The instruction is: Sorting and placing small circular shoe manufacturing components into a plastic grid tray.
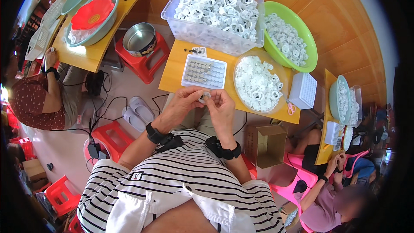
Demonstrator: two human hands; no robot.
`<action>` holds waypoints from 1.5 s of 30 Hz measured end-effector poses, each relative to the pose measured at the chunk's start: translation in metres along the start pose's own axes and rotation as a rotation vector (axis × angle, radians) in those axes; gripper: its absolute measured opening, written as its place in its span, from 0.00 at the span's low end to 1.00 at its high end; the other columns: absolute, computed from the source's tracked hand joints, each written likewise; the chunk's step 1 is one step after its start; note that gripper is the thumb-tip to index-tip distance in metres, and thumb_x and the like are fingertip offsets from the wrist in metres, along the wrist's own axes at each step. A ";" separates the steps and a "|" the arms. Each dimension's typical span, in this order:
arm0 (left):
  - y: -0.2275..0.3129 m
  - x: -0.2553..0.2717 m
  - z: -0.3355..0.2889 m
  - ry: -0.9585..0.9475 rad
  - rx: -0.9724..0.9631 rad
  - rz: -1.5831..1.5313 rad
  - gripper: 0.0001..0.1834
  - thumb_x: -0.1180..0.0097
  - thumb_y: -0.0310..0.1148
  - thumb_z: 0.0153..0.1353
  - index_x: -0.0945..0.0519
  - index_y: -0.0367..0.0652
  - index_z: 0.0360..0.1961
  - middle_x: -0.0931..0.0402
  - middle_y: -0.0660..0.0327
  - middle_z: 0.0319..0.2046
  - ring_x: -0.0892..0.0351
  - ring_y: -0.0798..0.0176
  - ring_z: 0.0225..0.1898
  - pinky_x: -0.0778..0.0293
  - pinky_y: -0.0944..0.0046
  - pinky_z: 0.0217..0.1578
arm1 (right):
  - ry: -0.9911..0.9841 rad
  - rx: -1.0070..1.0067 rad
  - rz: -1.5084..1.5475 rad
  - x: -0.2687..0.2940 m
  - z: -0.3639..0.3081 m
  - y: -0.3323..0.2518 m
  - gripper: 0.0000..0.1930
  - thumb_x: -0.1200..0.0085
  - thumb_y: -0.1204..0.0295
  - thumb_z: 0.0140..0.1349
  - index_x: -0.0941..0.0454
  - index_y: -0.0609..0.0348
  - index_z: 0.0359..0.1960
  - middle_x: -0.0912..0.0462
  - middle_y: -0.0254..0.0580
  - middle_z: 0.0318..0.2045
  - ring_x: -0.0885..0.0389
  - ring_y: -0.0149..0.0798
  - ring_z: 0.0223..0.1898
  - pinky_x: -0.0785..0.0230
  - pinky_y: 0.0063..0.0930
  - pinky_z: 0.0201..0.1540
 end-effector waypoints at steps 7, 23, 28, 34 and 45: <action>0.007 -0.002 -0.003 0.024 0.008 0.033 0.12 0.51 0.33 0.62 0.23 0.38 0.43 0.24 0.63 0.36 0.25 0.72 0.35 0.26 0.73 0.38 | 0.020 -0.032 0.175 -0.007 -0.001 0.002 0.03 0.46 0.78 0.56 0.28 0.62 0.28 0.26 0.29 0.22 0.30 0.20 0.22 0.37 0.12 0.24; 0.006 -0.002 0.001 -0.014 0.015 0.037 0.13 0.53 0.33 0.63 0.23 0.36 0.43 0.23 0.62 0.35 0.24 0.72 0.35 0.25 0.74 0.36 | 0.002 -0.061 0.189 -0.003 0.002 0.001 0.03 0.47 0.78 0.56 0.27 0.64 0.29 0.24 0.33 0.21 0.28 0.22 0.20 0.33 0.13 0.23; 0.017 0.003 0.004 0.008 0.001 -0.030 0.14 0.54 0.34 0.63 0.24 0.36 0.43 0.23 0.62 0.36 0.24 0.73 0.34 0.25 0.74 0.36 | 0.128 0.092 -0.054 0.024 0.021 -0.011 0.03 0.46 0.78 0.55 0.25 0.64 0.29 0.24 0.33 0.21 0.27 0.24 0.21 0.33 0.18 0.24; 0.029 0.033 0.001 0.046 -0.075 -0.096 0.14 0.53 0.34 0.63 0.24 0.36 0.43 0.23 0.62 0.36 0.24 0.72 0.35 0.26 0.74 0.36 | 0.210 0.321 -0.646 0.083 0.064 0.003 0.06 0.45 0.81 0.47 0.23 0.63 0.29 0.22 0.42 0.23 0.24 0.34 0.23 0.32 0.25 0.28; 0.059 0.066 -0.006 0.213 -0.203 -0.175 0.16 0.53 0.36 0.63 0.27 0.35 0.46 0.23 0.61 0.34 0.22 0.70 0.32 0.24 0.74 0.33 | 0.166 0.221 -0.637 0.095 0.074 0.019 0.09 0.45 0.83 0.45 0.24 0.62 0.31 0.24 0.39 0.21 0.26 0.33 0.22 0.32 0.25 0.27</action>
Point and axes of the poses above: each hand's wrist, its own z-axis towards the middle knuckle, its own x-axis out of the back of the hand, y = z × x, the point moved 2 cm from there along z, towards the middle knuckle
